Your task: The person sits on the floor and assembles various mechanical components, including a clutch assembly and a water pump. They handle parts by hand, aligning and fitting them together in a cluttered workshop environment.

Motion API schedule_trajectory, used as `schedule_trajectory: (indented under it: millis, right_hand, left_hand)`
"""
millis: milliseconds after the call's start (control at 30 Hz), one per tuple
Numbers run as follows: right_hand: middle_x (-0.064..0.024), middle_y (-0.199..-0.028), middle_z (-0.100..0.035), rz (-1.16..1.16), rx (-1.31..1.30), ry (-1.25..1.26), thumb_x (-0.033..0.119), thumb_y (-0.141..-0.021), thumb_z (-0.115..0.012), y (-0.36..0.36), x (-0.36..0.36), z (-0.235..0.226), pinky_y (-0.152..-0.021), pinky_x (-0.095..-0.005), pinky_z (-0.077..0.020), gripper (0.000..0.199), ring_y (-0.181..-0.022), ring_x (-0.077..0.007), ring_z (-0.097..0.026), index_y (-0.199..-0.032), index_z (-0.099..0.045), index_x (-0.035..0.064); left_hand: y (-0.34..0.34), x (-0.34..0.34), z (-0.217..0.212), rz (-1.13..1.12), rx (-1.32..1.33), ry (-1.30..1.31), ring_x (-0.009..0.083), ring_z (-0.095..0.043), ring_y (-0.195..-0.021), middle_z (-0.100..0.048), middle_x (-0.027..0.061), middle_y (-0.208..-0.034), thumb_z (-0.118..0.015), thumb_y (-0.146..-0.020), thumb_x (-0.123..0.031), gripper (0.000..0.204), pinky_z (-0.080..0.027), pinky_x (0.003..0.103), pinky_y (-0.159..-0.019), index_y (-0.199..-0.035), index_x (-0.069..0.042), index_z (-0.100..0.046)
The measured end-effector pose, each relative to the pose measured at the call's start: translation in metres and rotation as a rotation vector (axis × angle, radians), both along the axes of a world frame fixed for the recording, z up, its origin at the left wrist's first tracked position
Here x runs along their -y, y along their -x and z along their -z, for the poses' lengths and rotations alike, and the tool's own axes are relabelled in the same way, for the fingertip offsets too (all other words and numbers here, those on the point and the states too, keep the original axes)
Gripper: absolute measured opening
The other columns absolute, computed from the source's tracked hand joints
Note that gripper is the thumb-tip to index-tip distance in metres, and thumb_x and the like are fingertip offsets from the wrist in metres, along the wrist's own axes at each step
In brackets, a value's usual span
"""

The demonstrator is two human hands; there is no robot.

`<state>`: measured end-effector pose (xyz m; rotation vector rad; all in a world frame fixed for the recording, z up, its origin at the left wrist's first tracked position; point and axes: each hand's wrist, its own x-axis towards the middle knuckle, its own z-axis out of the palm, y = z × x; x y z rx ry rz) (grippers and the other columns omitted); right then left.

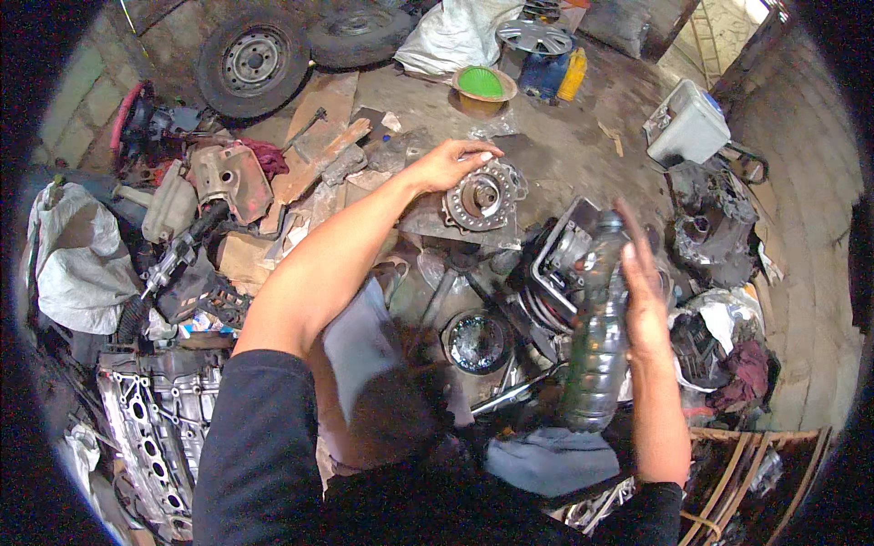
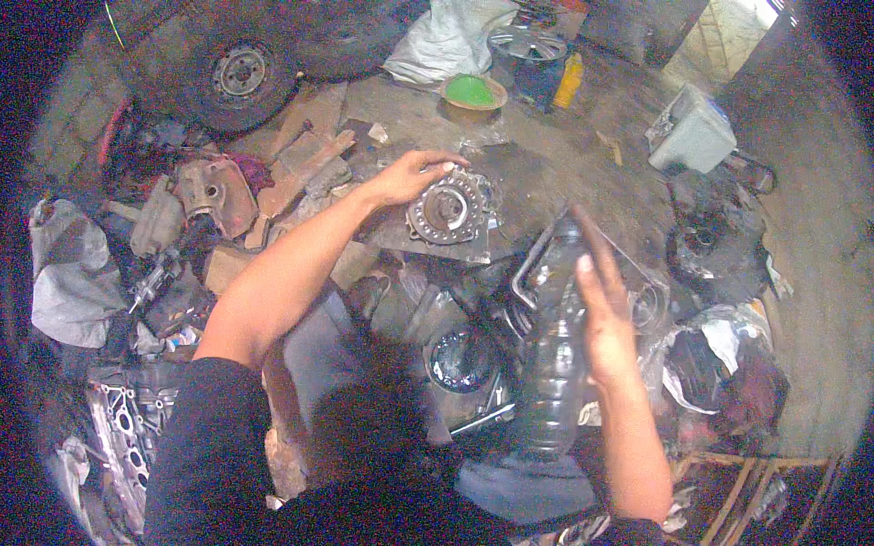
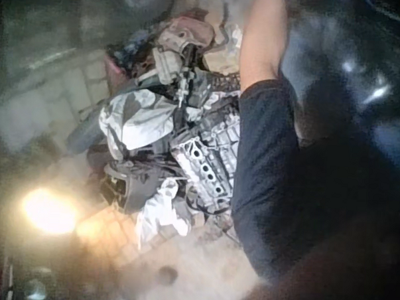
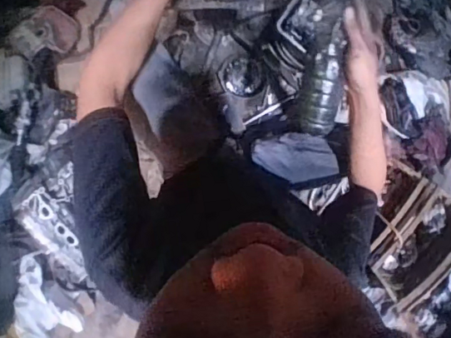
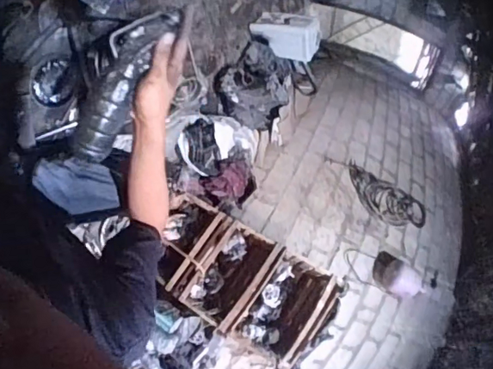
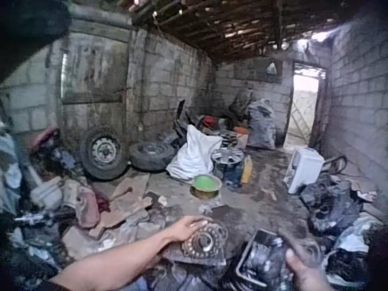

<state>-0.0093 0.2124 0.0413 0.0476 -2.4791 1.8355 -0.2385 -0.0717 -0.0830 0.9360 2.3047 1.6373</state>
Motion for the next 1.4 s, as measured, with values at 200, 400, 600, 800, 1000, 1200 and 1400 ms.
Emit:
schedule_trajectory:
  millis: [200,400,600,800,1000,1200,1400]
  right_hand:
    - [-0.0157,-0.164,-0.035,-0.232,0.377,0.331,0.043,-0.102,-0.054,0.024,0.010,0.048,-0.126,-0.0440,-0.0161,0.066,-0.155,-0.0302,-0.024,-0.158,-0.039,0.0120]
    - [-0.0167,-0.162,-0.038,-0.341,0.504,0.262,0.036,-0.105,-0.051,0.043,0.028,0.062,-0.125,-0.0425,-0.0188,0.057,-0.152,-0.0310,-0.029,-0.156,-0.042,0.0126]
    - [-0.0115,-0.154,-0.048,-0.370,0.524,0.444,0.024,-0.108,-0.050,0.047,0.041,0.074,-0.120,-0.0339,-0.0276,0.053,-0.144,-0.0203,-0.040,-0.157,-0.039,0.0069]
    - [-0.0123,-0.157,-0.045,-0.435,0.224,0.276,0.028,-0.107,-0.053,0.048,0.053,0.074,-0.121,-0.0343,-0.0236,0.053,-0.145,-0.0214,-0.038,-0.155,-0.044,0.0055]
    - [-0.0132,-0.153,-0.049,-0.360,0.442,0.364,0.026,-0.107,-0.052,0.046,0.054,0.078,-0.117,-0.0329,-0.0305,0.053,-0.137,-0.0200,-0.048,-0.156,-0.043,0.0067]
    - [-0.0077,-0.130,-0.066,-0.331,0.481,0.358,0.024,-0.108,-0.051,0.038,0.050,0.077,-0.104,-0.0294,-0.0439,0.053,-0.115,-0.0149,-0.061,-0.157,-0.041,0.0081]
    - [-0.0069,-0.128,-0.066,-0.271,0.501,0.375,0.027,-0.107,-0.052,0.037,0.049,0.075,-0.101,-0.0296,-0.0452,0.054,-0.112,-0.0145,-0.061,-0.157,-0.041,0.0084]
  left_hand:
    - [-0.008,0.003,-0.011,0.032,0.151,0.028,0.0208,-0.056,-0.130,-0.065,0.0086,-0.137,-0.053,-0.107,-0.027,0.037,-0.041,0.037,-0.114,-0.137,-0.009,-0.064]
    - [-0.002,0.007,-0.011,0.114,0.142,0.049,0.0210,-0.052,-0.134,-0.061,0.0073,-0.142,-0.053,-0.107,-0.030,0.041,-0.037,0.037,-0.117,-0.140,-0.008,-0.061]
    - [-0.003,0.004,-0.012,0.092,0.237,0.000,0.0228,-0.051,-0.136,-0.059,0.0093,-0.145,-0.051,-0.107,-0.035,0.046,-0.036,0.038,-0.118,-0.141,-0.006,-0.060]
    - [-0.004,0.003,-0.013,0.103,0.309,-0.055,0.0231,-0.056,-0.129,-0.062,0.0120,-0.139,-0.029,-0.111,-0.049,0.061,-0.041,0.038,-0.115,-0.140,-0.005,-0.059]
    - [-0.008,0.004,-0.006,0.073,0.311,-0.082,0.0250,-0.052,-0.136,-0.058,0.0121,-0.145,-0.023,-0.108,-0.061,0.074,-0.038,0.039,-0.118,-0.141,-0.006,-0.059]
    - [-0.014,0.003,-0.011,0.070,0.406,-0.135,0.0248,-0.051,-0.136,-0.057,0.0122,-0.146,-0.024,-0.107,-0.063,0.075,-0.037,0.039,-0.119,-0.142,-0.006,-0.058]
    - [-0.016,0.001,-0.016,0.093,0.426,-0.131,0.0245,-0.052,-0.135,-0.057,0.0124,-0.146,-0.026,-0.106,-0.064,0.075,-0.037,0.039,-0.118,-0.144,-0.006,-0.057]
